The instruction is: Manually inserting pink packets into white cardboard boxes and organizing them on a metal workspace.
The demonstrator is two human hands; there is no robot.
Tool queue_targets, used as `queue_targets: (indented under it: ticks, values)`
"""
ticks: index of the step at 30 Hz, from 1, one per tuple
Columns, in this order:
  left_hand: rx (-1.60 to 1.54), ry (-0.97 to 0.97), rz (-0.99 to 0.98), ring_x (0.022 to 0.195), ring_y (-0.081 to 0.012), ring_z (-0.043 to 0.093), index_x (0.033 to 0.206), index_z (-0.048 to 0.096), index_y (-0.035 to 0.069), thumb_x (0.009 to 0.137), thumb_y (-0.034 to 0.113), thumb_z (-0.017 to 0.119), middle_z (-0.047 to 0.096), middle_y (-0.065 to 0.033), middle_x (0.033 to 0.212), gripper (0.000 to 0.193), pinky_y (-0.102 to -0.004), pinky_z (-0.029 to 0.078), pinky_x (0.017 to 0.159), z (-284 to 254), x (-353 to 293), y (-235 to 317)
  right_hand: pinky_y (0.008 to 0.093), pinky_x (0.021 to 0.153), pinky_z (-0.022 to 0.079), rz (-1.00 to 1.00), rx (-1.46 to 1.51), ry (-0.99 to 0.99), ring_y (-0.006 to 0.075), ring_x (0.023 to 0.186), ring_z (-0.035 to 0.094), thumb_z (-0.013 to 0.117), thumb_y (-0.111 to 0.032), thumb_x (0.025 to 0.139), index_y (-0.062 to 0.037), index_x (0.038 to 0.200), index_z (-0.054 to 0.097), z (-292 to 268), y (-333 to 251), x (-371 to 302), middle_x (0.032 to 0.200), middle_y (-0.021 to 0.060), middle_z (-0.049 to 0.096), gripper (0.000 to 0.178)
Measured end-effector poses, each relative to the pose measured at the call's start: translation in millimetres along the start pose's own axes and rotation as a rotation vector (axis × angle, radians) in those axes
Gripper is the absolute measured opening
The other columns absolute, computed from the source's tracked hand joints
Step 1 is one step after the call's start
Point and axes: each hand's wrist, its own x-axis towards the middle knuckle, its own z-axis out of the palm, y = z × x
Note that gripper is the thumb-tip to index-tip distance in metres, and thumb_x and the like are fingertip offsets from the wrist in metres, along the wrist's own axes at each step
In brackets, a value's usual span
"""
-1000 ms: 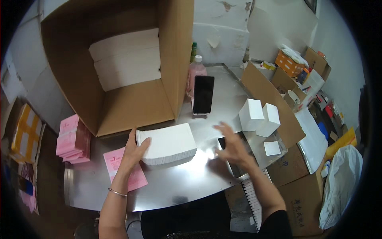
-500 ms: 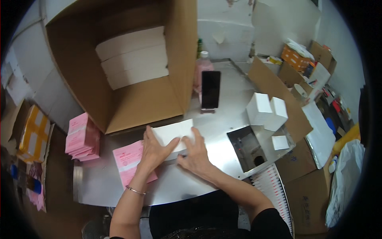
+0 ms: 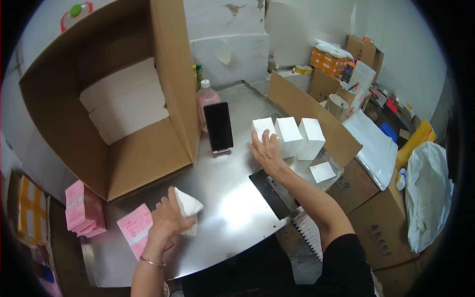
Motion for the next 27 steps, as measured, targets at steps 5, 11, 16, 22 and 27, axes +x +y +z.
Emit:
queue_targets:
  ticks: [5,11,16,22,27]
  values:
    - [-0.004,-0.052,0.049,0.111,-0.0429,0.062,0.151,0.024,0.001,0.063,0.041,0.079,0.058,-0.0267,0.122,0.112,-0.0459,0.052,0.096,-3.5,-4.0,-11.9,0.0541,0.095,0.041,0.107,0.04,-0.095,0.0449,0.129,0.043,0.074,-0.018,0.078,-0.0083,0.118,0.065,-4.8,-2.8,-10.3,0.146,0.0192,0.04,0.042]
    - [-1.013,-0.273,0.343,0.115,-0.0287,0.059,0.144,0.036,-0.005,0.07,0.031,0.076,0.056,-0.0205,0.127,0.091,-0.0371,0.047,0.1,-14.2,41.1,7.8,0.0617,0.1,0.036,0.238,0.455,0.266,0.0397,0.13,0.044,0.072,-0.01,0.074,-0.0044,0.113,0.063,-58.2,1.0,-51.9,0.137,0.0213,0.047,0.04]
    - [-1.403,-0.479,0.286,0.117,-0.0246,0.057,0.143,0.035,-0.004,0.079,0.024,0.073,0.055,-0.018,0.127,0.08,-0.035,0.047,0.099,-1.0,82.1,79.6,0.0555,0.103,0.034,0.835,0.587,0.129,0.042,0.121,0.046,0.076,-0.024,0.071,-0.0003,0.121,0.058,-40.4,23.9,-153.0,0.126,0.0208,0.051,0.058]
    - [-1.509,-0.544,0.279,0.113,-0.0233,0.062,0.14,0.041,0.0,0.083,0.033,0.071,0.058,-0.0146,0.127,0.072,-0.0357,0.051,0.097,25.9,143.7,138.4,0.0444,0.097,0.041,0.74,0.636,-0.092,0.0388,0.108,0.05,0.073,-0.016,0.079,0.0003,0.122,0.058,-42.4,-5.1,-185.0,0.11,0.0186,0.055,0.049]
    - [-1.69,-0.578,0.207,0.108,-0.0233,0.066,0.132,0.05,-0.001,0.088,0.033,0.068,0.064,-0.0133,0.121,0.058,-0.0387,0.057,0.092,33.6,154.3,151.6,0.0387,0.079,0.05,0.89,1.0,0.195,0.0321,0.088,0.062,0.064,-0.002,0.083,0.0009,0.099,0.071,-22.6,9.0,-196.5,0.091,0.0146,0.063,0.018]
